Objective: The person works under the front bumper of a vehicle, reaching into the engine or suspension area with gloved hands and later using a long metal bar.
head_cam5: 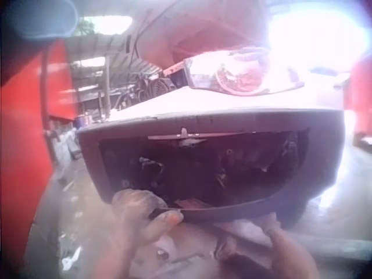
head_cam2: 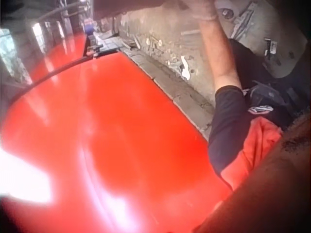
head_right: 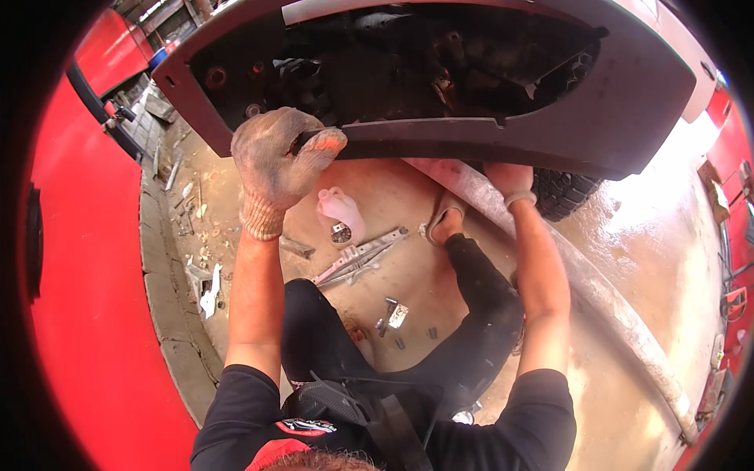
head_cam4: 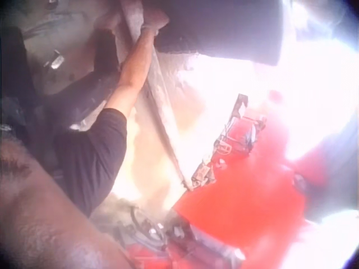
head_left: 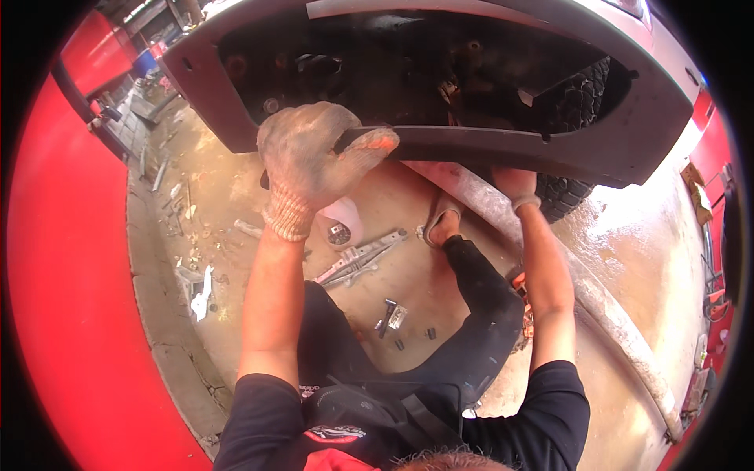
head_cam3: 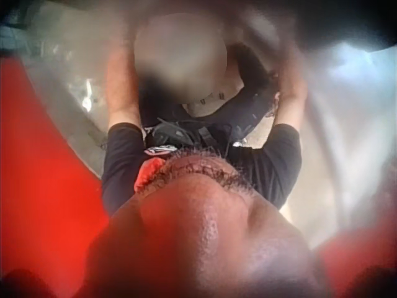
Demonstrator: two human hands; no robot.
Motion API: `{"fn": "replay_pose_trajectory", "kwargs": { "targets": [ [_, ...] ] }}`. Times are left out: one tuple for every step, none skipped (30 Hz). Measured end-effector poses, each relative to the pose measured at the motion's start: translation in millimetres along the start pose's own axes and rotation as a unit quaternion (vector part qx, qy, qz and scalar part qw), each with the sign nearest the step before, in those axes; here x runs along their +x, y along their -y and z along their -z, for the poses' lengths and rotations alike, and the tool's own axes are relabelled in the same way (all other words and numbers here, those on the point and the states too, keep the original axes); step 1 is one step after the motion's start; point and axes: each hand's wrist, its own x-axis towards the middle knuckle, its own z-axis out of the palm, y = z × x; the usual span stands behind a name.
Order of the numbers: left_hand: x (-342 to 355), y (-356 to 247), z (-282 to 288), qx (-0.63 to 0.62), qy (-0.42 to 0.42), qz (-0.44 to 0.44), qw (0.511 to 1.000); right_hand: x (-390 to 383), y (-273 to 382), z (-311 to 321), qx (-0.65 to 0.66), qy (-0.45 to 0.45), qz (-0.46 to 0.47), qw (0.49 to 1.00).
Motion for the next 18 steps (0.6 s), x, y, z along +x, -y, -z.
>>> {"fn": "replay_pose_trajectory", "kwargs": {
  "targets": [
    [-2.7,4.1,4.6,0.004,0.000,0.006,1.000,11.7,7.7,14.5,-0.030,0.011,0.013,0.999],
    [-2.8,5.4,2.3,0.006,-0.009,-0.007,1.000,18.1,4.7,28.7,-0.070,0.020,0.023,0.997],
    [-2.9,6.0,1.1,0.008,-0.019,-0.020,1.000,21.0,-10.9,28.8,-0.077,0.023,0.025,0.996],
    [-0.8,3.2,-0.7,-0.001,-0.024,-0.018,1.000,24.1,-37.3,32.7,-0.083,0.006,0.055,0.995],
    [-0.7,1.5,-2.2,0.007,-0.024,-0.017,1.000,26.7,-42.1,39.3,-0.085,-0.008,0.085,0.993],
    [-0.6,0.7,-3.6,0.015,-0.022,-0.016,1.000,26.7,-46.7,46.7,-0.091,-0.004,0.086,0.992],
    [-2.4,2.1,-1.0,0.018,-0.020,-0.011,1.000,33.8,-28.8,63.1,-0.066,-0.019,0.112,0.991],
    [-1.9,1.5,-0.4,0.021,-0.021,-0.012,0.999,37.0,-20.3,77.9,-0.047,-0.035,0.135,0.989],
    [-1.7,1.2,0.0,0.024,-0.023,-0.014,0.999,39.0,-31.4,72.4,-0.051,-0.032,0.135,0.989],
    [0.4,-0.7,-3.6,0.011,-0.029,-0.015,0.999,43.6,-55.3,71.0,0.209,-0.019,0.053,0.976],
    [0.4,0.1,-6.2,0.010,-0.040,-0.023,0.999,48.8,-62.7,71.1,0.458,-0.007,-0.032,0.888],
    [0.7,0.7,-9.8,0.010,-0.052,-0.031,0.998,51.3,-71.4,74.3,0.451,-0.009,-0.034,0.892],
    [-0.4,3.3,-9.0,0.010,-0.050,-0.031,0.998,59.5,-62.4,76.3,0.414,0.026,-0.058,0.908],
    [-2.1,5.5,-12.0,0.017,-0.062,-0.035,0.997,66.9,-51.6,83.3,0.372,0.061,-0.084,0.922],
    [-5.1,9.4,-8.4,0.034,-0.069,-0.038,0.996,79.4,-9.9,98.0,0.380,0.065,-0.083,0.919],
    [-7.8,12.6,-4.6,0.042,-0.064,-0.037,0.996,93.4,48.7,125.9,0.109,0.128,-0.039,0.985],
    [-6.8,11.0,-5.7,0.036,-0.063,-0.037,0.997,99.1,73.7,146.7,-0.181,0.176,0.006,0.967],
    [-3.0,7.0,-8.4,0.024,-0.066,-0.039,0.997,101.4,58.3,152.9,-0.190,0.174,0.000,0.966]
  ]
}}
